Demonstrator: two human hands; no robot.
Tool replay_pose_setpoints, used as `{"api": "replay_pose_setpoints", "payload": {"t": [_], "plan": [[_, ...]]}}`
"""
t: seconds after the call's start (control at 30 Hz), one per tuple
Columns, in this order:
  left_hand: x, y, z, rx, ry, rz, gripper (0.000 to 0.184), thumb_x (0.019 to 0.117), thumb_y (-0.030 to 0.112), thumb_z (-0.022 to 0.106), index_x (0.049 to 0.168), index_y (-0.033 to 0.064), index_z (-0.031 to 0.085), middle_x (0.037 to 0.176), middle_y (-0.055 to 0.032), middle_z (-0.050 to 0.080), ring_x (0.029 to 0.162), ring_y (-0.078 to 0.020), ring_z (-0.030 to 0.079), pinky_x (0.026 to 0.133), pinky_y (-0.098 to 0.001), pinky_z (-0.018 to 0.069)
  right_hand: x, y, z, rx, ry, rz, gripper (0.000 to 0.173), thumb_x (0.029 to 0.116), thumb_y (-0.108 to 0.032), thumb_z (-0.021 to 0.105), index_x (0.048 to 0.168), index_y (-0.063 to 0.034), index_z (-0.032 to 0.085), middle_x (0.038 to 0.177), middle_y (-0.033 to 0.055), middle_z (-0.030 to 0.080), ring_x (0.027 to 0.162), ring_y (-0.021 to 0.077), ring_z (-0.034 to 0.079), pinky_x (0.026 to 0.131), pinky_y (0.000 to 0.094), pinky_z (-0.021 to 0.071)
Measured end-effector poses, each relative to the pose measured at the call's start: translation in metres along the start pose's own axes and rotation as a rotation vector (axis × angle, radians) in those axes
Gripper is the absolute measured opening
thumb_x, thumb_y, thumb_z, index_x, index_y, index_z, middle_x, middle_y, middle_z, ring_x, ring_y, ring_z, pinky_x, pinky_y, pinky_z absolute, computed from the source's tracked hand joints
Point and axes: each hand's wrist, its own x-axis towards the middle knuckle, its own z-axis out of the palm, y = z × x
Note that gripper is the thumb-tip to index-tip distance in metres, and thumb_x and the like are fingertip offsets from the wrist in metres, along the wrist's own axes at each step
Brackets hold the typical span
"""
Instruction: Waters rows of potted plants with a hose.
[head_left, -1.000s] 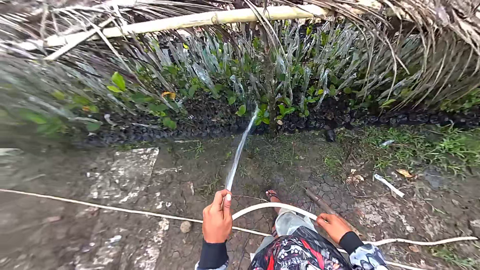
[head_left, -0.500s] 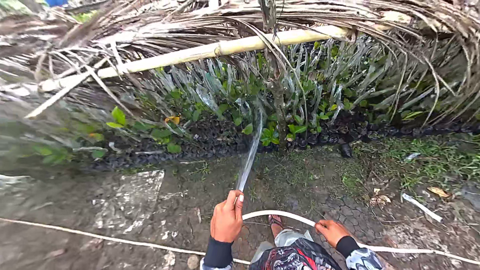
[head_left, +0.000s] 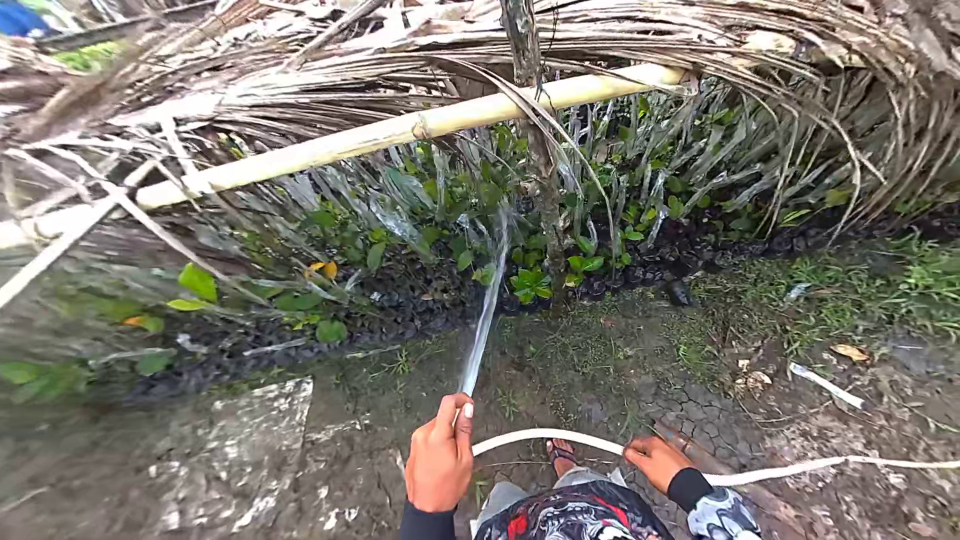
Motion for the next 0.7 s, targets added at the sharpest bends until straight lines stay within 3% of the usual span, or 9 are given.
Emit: {"api": "replay_pose_setpoints", "payload": {"t": [0.2, 0.43, 0.57, 0.7], "plan": [[-0.004, -0.050, -0.029, -0.018, 0.004, 0.016, 0.043, 0.1065, 0.042, 0.039, 0.103, 0.0114, 0.070, 0.059, 0.0025, 0.058, 0.049, -0.0096, 0.056, 0.046, -0.0324, 0.0468, -0.013, -0.043, 0.047, -0.002, 0.043, 0.039, 0.046, 0.1030, -0.052, 0.049, 0.115, -0.0190, 0.078, 0.118, 0.0138, 0.074, 0.119, 0.0363, 0.066, 0.103, 0.0636, 0.0461], [-0.029, -0.121, -0.081, -0.061, 0.046, 0.058, 0.044, 0.1057, 0.041, 0.041, 0.102, 0.0083, 0.070, 0.059, 0.0020, 0.056, 0.048, -0.0081, 0.053, 0.046, -0.0310, 0.0443, -0.056, -0.103, 0.134, 0.045, 0.117, 0.128, 0.049, 0.1021, -0.056, 0.048, 0.117, -0.0196, 0.078, 0.120, 0.0154, 0.074, 0.122, 0.0385, 0.064, 0.103, 0.0646, 0.0461], [-0.054, -0.149, -0.108, -0.045, -0.045, 0.097, 0.044, 0.1051, 0.039, 0.040, 0.103, 0.0066, 0.071, 0.059, -0.0036, 0.060, 0.049, -0.0169, 0.059, 0.046, -0.0392, 0.0482, -0.094, -0.143, 0.181, 0.045, 0.077, 0.163, 0.053, 0.1022, -0.058, 0.048, 0.125, -0.0186, 0.075, 0.129, 0.0176, 0.070, 0.128, 0.0395, 0.061, 0.107, 0.0651, 0.0441], [-0.076, -0.169, -0.134, -0.056, -0.047, 0.098, 0.037, 0.1038, 0.026, 0.046, 0.105, -0.0025, 0.069, 0.065, -0.0144, 0.066, 0.053, -0.0280, 0.065, 0.051, -0.0486, 0.0521, -0.129, -0.164, 0.215, 0.054, 0.059, 0.173, 0.054, 0.1023, -0.059, 0.047, 0.127, -0.0186, 0.074, 0.131, 0.0180, 0.069, 0.129, 0.0405, 0.059, 0.106, 0.0656, 0.0439]]}}
